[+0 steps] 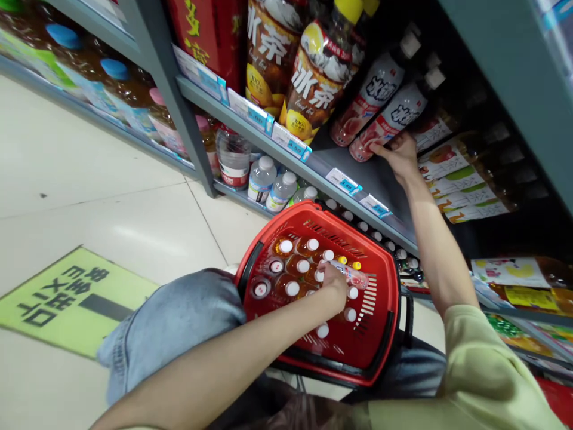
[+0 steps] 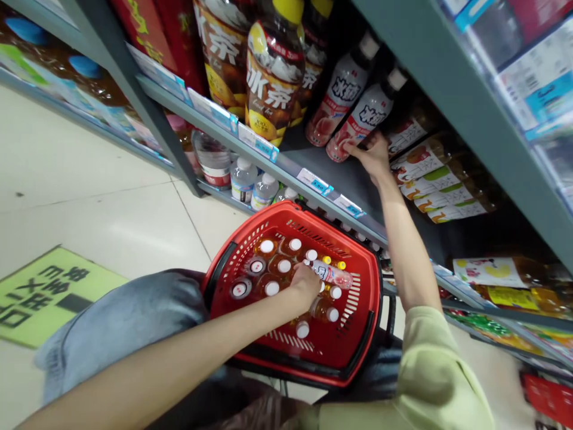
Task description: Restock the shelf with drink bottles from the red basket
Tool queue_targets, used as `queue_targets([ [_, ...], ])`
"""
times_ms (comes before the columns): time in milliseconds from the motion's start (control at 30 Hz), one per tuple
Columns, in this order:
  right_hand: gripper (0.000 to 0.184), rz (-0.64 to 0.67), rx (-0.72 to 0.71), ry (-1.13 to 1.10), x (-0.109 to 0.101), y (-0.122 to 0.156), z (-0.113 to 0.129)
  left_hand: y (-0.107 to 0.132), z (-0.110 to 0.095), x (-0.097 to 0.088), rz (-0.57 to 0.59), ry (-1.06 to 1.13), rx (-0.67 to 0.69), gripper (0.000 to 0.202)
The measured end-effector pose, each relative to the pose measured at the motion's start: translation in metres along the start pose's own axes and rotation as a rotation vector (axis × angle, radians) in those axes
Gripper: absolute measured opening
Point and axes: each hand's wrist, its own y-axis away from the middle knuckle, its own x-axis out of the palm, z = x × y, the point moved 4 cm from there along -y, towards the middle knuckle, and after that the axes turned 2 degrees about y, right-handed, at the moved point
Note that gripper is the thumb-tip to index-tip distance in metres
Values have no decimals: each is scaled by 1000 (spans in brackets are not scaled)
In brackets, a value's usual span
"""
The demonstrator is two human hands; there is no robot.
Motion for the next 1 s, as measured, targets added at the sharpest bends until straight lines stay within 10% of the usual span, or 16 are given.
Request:
queue_targets([
  [167,82,-54,-13,99,-19,53,37,17,18,-28,-42,93,-42,48],
  [333,33,-251,-111,370,-48,220,91,34,52,-62,-198,29,-190,39],
  [533,29,591,156,752,-22,391,22,37,59,-60,-98,-13,-246,38],
  [1000,62,577,321,914,47,424,-67,25,81,-24,93,-259,-283,50],
])
